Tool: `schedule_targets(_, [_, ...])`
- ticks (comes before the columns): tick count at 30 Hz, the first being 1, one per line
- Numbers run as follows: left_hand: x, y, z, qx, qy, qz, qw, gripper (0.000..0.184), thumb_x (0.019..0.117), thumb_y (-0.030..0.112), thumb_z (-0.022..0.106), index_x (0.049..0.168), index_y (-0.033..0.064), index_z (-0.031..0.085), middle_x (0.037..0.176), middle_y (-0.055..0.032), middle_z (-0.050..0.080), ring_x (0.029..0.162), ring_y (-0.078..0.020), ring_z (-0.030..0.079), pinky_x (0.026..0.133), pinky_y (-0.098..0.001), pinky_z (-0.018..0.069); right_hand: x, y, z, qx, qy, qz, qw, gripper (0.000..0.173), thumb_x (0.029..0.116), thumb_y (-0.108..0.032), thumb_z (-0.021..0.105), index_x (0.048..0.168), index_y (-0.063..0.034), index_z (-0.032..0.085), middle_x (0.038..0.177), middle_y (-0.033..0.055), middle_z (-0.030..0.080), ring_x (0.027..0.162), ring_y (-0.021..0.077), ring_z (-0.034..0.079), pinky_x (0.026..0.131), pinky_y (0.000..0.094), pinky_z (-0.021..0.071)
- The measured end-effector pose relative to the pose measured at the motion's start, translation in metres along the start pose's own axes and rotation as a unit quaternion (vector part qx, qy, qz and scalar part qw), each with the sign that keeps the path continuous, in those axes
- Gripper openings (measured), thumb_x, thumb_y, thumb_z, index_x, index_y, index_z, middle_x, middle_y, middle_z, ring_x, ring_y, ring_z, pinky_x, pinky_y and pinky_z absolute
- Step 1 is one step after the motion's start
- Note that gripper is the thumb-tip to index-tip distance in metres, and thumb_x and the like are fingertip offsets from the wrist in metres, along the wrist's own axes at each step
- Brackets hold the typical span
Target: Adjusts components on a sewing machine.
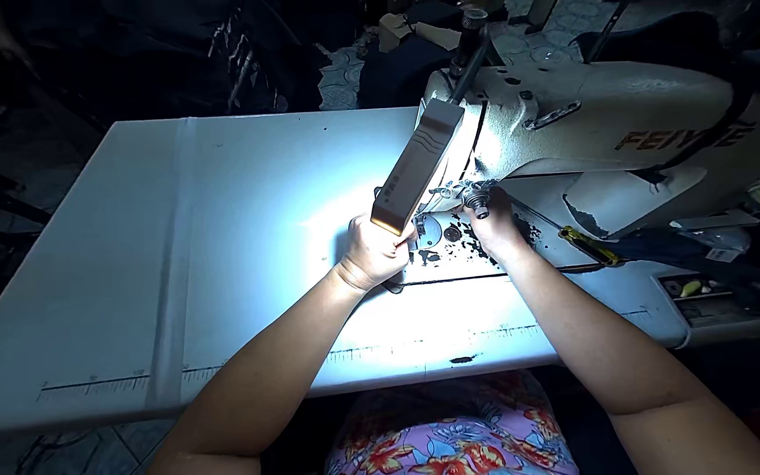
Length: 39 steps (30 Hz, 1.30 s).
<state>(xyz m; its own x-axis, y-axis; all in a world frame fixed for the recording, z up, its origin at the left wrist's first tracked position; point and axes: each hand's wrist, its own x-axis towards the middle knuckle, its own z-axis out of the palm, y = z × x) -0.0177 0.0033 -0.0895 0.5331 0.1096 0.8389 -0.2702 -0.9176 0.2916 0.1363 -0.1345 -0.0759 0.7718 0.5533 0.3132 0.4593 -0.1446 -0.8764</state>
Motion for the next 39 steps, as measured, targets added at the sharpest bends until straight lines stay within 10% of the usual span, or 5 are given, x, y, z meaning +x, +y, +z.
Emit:
schedule_targets(5, [0.002,0.000,-0.006,-0.024,0.008,-0.020,0.999,0.018,0.0781,0.001,0.056,0.063,0.0034,0.064,0.062,-0.0105,0.066,0.059,-0.0150,0.063,0.056,-0.0295,0.0465,0.010,-0.006,-0.009,0.337,-0.035,0.178,0.924,0.022,0.1076,-0.010,0.035,0.090,-0.0181,0.045,0.065,-0.0088,0.050,0.057,0.0033,0.054,0.061,0.0224,0.0528])
schedule_targets(16, [0.003,0.008,-0.008,0.016,-0.250,-0.004,0.968,0.039,0.0784,-0.001,0.058,0.108,0.0085,0.081,0.079,-0.0099,0.069,0.074,-0.0253,0.066,0.068,-0.0449,0.0511,-0.006,-0.032,-0.047,-0.036,-0.599,-0.001,0.800,0.030,0.1023,-0.008,0.055,0.078,-0.0042,0.071,0.052,-0.0080,0.049,0.045,-0.0054,0.039,0.043,0.0131,0.0285])
schedule_targets(24, [0.009,0.011,-0.005,0.085,-0.346,-0.091,0.930,0.028,0.0867,0.000,0.062,0.107,0.0069,0.080,0.095,-0.0135,0.069,0.092,-0.0308,0.067,0.081,-0.0496,0.0519,0.006,-0.023,-0.044,-0.304,-0.213,0.030,0.928,0.035,0.1022,-0.027,0.065,0.087,0.0043,0.069,0.087,0.0220,0.068,0.089,0.0386,0.067,0.079,0.0607,0.0507])
schedule_targets(30, [0.007,0.044,-0.001,-0.131,0.052,-0.161,0.977,0.032,0.0855,-0.006,0.054,0.111,-0.0048,0.073,0.101,-0.0123,0.076,0.077,-0.0084,0.070,0.074,-0.0247,0.0592,0.004,-0.015,-0.043,-0.185,-0.163,-0.038,0.968,0.030,0.0933,-0.022,0.074,0.073,-0.0025,0.065,0.064,0.0051,0.056,0.061,0.0162,0.052,0.060,0.0409,0.0434])
schedule_targets(39, [0.018,0.075,-0.014,-0.316,-0.031,-0.331,0.889,0.017,0.0963,0.012,0.060,0.113,0.0107,0.063,0.104,0.0017,0.063,0.082,-0.0034,0.059,0.069,-0.0186,0.0504,-0.005,-0.025,-0.056,-0.044,-0.303,-0.064,0.950,0.038,0.0911,-0.017,0.073,0.060,-0.0105,0.051,0.051,-0.0064,0.038,0.046,0.0022,0.034,0.047,0.0234,0.0278])
